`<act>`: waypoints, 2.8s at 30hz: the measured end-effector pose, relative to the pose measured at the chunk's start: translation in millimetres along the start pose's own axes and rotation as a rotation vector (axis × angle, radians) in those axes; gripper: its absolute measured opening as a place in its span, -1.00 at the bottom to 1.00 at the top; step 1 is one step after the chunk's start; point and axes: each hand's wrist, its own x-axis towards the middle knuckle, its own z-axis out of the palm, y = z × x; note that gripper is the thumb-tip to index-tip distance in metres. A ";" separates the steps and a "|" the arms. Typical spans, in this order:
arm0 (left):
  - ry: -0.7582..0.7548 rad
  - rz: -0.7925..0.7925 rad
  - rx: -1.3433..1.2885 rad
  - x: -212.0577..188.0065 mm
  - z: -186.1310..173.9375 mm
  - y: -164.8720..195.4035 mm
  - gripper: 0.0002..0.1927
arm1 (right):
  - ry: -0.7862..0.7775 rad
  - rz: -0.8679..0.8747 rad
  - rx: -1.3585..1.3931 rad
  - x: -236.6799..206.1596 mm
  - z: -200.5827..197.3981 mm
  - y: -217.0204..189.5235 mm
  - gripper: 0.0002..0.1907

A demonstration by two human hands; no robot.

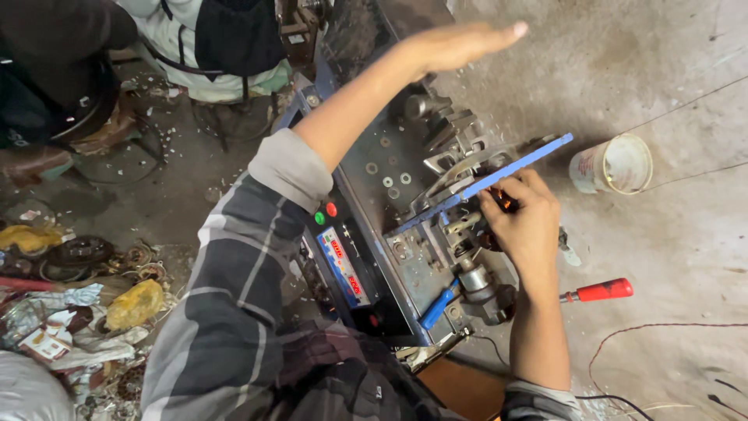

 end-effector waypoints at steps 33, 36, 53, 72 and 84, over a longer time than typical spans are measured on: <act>0.633 -0.032 0.005 -147.0 72.5 -37.8 -0.63 | 0.006 -0.055 0.104 -4.0 -7.3 15.9 -0.75; 0.912 0.074 0.054 -202.0 108.1 -25.3 -0.61 | 0.017 -0.075 0.073 -3.3 -6.9 18.4 -0.74; 0.597 -0.083 -0.667 -215.7 248.4 37.5 -0.37 | -0.002 -0.047 0.084 -4.0 -8.1 11.9 -0.75; 0.582 0.286 -0.369 -214.0 230.1 4.6 -0.44 | 0.074 -0.209 0.196 -58.2 32.3 83.8 -0.61; 0.226 0.203 -0.722 -224.8 217.7 -9.3 -0.23 | 0.150 -0.092 0.274 -77.8 19.1 87.1 -0.80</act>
